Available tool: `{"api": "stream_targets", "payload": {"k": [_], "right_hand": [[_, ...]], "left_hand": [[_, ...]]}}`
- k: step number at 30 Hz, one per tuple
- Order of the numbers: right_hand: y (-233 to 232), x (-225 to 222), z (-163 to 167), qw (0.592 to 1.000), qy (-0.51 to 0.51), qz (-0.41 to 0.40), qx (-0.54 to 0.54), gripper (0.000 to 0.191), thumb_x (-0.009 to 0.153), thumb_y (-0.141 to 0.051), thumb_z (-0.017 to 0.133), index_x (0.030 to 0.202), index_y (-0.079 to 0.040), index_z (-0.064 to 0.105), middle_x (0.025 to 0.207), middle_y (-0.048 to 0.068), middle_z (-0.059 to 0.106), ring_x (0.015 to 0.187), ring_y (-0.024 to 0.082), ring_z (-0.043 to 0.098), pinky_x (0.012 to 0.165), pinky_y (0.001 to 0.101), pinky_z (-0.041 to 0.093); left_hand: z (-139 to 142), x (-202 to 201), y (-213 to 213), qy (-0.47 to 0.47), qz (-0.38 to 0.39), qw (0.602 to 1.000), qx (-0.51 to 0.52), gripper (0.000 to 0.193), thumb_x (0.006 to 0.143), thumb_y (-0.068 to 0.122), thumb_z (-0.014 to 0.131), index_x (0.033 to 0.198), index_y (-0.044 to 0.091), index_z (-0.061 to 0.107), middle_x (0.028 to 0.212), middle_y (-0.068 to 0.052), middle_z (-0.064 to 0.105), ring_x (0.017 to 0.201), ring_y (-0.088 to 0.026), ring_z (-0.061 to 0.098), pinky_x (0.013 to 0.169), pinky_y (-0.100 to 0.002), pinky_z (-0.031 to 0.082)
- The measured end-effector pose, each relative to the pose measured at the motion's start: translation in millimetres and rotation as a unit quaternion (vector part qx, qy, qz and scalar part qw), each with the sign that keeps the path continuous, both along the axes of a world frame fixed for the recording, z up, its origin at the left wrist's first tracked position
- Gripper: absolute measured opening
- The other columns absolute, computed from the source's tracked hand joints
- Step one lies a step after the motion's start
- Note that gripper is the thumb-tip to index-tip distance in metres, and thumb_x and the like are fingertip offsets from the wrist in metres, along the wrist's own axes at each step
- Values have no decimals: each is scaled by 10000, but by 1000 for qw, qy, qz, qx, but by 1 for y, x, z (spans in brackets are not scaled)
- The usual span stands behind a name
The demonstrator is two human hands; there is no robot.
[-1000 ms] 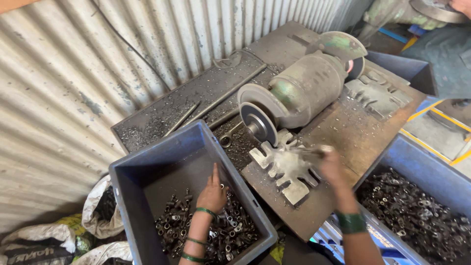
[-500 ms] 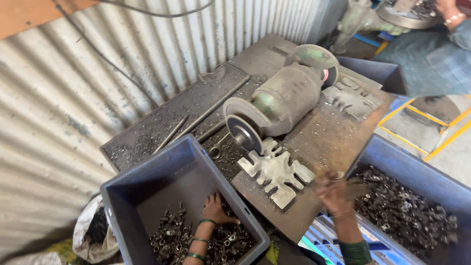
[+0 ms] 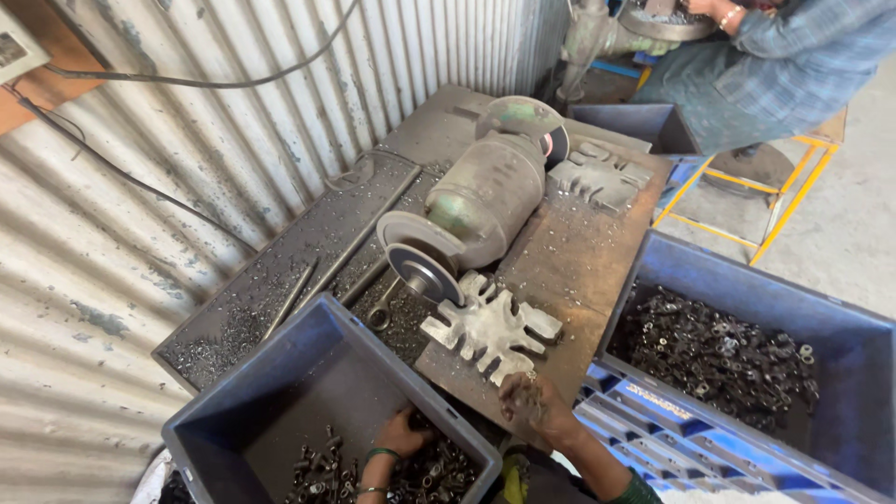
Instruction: The person repeatedly picks small metal parts from a bin and grinds them against a bench grinder, creating sparks. After each grind, the person places the part into a second bin. The process is repeated continuously throughout the clip.
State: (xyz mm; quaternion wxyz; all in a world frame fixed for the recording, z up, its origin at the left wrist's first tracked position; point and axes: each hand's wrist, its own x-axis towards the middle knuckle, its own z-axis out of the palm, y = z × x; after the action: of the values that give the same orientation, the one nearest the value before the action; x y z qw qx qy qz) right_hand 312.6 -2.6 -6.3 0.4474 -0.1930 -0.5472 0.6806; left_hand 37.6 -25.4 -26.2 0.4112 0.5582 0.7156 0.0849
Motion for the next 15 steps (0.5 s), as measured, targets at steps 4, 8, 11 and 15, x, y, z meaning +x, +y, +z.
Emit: {"api": "stream_targets", "payload": {"k": [4,8,11,15], "right_hand": [[-10,-5,-10,992,70,-20,-107,383,893,-333,750,1094,-16,674,944,54,680,843,147,648,738,310,524],[-19,-21,-16,976,83,-16,-201,378,949,-384,705,1080,-30,681,910,83,721,804,170,697,720,306,577],[-29,-39,-15,986,-30,-28,-159,369,902,-347,774,1085,-35,701,952,79,736,850,167,700,754,305,583],[-42,-67,6,974,-223,-22,-26,409,853,-409,799,1077,-89,679,1015,58,729,963,160,735,859,330,620]], "left_hand": [[-5,-2,-8,-18,90,995,33,772,732,409,793,1395,74,584,1334,-171,665,1246,-326,649,1083,-424,513],[-6,-15,-19,-301,333,892,51,595,779,387,700,1288,93,610,1199,-147,677,1084,-302,659,885,-391,528],[-3,-28,-22,-564,459,684,61,473,814,371,630,1207,107,630,1097,-129,687,963,-285,667,737,-366,539],[1,-29,-24,-683,507,526,10,361,851,348,556,1121,128,649,1009,-102,694,852,-254,678,597,-310,557]]}}
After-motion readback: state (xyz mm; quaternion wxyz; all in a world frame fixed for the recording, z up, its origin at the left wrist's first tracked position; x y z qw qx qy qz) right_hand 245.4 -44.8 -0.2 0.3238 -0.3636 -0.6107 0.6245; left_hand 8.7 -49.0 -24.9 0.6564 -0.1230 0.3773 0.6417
